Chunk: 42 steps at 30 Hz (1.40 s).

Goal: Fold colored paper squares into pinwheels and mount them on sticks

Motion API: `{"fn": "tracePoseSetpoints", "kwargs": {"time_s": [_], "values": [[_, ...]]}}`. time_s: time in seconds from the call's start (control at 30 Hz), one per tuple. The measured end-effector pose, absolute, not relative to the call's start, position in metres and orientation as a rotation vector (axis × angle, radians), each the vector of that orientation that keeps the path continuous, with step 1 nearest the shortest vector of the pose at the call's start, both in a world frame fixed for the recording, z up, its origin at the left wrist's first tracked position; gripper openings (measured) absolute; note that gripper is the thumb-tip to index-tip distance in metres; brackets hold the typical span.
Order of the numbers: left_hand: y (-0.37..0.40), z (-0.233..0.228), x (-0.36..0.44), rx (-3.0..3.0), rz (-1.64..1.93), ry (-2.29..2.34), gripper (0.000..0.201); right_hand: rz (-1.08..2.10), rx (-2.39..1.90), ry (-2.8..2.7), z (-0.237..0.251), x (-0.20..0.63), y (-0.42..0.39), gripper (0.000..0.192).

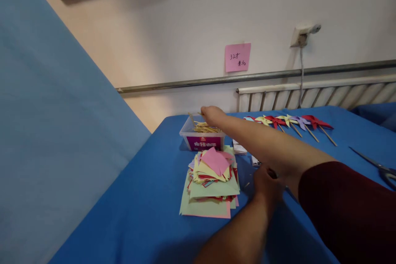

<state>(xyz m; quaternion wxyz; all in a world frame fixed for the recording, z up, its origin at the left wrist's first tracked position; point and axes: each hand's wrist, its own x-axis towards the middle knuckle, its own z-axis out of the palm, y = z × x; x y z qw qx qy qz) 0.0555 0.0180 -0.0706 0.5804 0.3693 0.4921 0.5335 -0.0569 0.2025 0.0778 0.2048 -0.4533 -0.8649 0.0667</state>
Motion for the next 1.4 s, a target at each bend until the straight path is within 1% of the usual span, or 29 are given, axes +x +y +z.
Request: {"fn": "tracePoseSetpoints", "kwargs": {"time_s": [0.1,0.17,0.2,0.23,0.3,0.37,0.47,0.57,0.63,0.73,0.9,1.03,1.17,1.27,1.4], "values": [[0.018,-0.068,0.052,0.933,1.270,1.189,0.022,0.270,-1.228,-2.136,0.096,-0.026,0.181,0.026],[0.018,-0.063,0.048,0.948,1.282,1.161,0.021,0.735,-0.988,-1.659,0.098,0.006,0.153,0.019],[0.018,-0.060,0.046,0.957,1.303,1.163,0.022,0.901,-0.890,-1.486,0.095,0.025,0.136,0.015],[0.019,-0.058,0.044,0.966,1.333,1.169,0.024,1.013,-0.815,-1.352,0.089,0.045,0.117,0.014],[0.021,-0.052,0.040,0.950,1.358,1.154,0.023,1.115,-0.726,-1.137,0.070,0.083,0.079,0.018],[0.022,-0.046,0.037,0.885,1.374,1.165,0.022,1.134,-0.711,-1.024,0.046,0.116,0.045,0.022],[0.023,-0.038,0.034,0.716,1.343,1.126,0.025,1.051,-0.786,-1.003,0.013,0.149,0.009,0.026],[0.022,-0.033,0.032,0.691,1.351,1.112,0.028,0.829,-0.887,-1.195,-0.009,0.163,-0.012,0.024],[0.020,-0.032,0.032,0.693,1.353,1.106,0.030,0.751,-0.902,-1.360,-0.018,0.165,-0.021,0.022],[0.019,-0.032,0.032,0.705,1.355,1.080,0.031,0.834,-0.830,-1.507,-0.026,0.161,-0.031,0.021],[0.021,-0.033,0.026,0.664,1.356,1.045,0.030,0.983,-0.739,-1.457,-0.028,0.159,-0.034,0.021],[0.023,-0.033,0.025,0.636,1.380,1.044,0.029,1.090,-0.726,-1.501,-0.025,0.165,-0.036,0.017],[0.024,-0.034,0.026,0.645,1.381,1.062,0.029,1.283,-0.673,-1.611,-0.026,0.162,-0.039,0.024],[0.023,-0.035,0.025,0.642,1.394,1.087,0.029,1.445,-0.763,-1.494,-0.033,0.151,-0.038,0.024],[0.020,-0.036,0.025,0.665,1.434,1.080,0.029,1.498,-0.902,-1.344,-0.046,0.139,-0.031,0.026]]}}
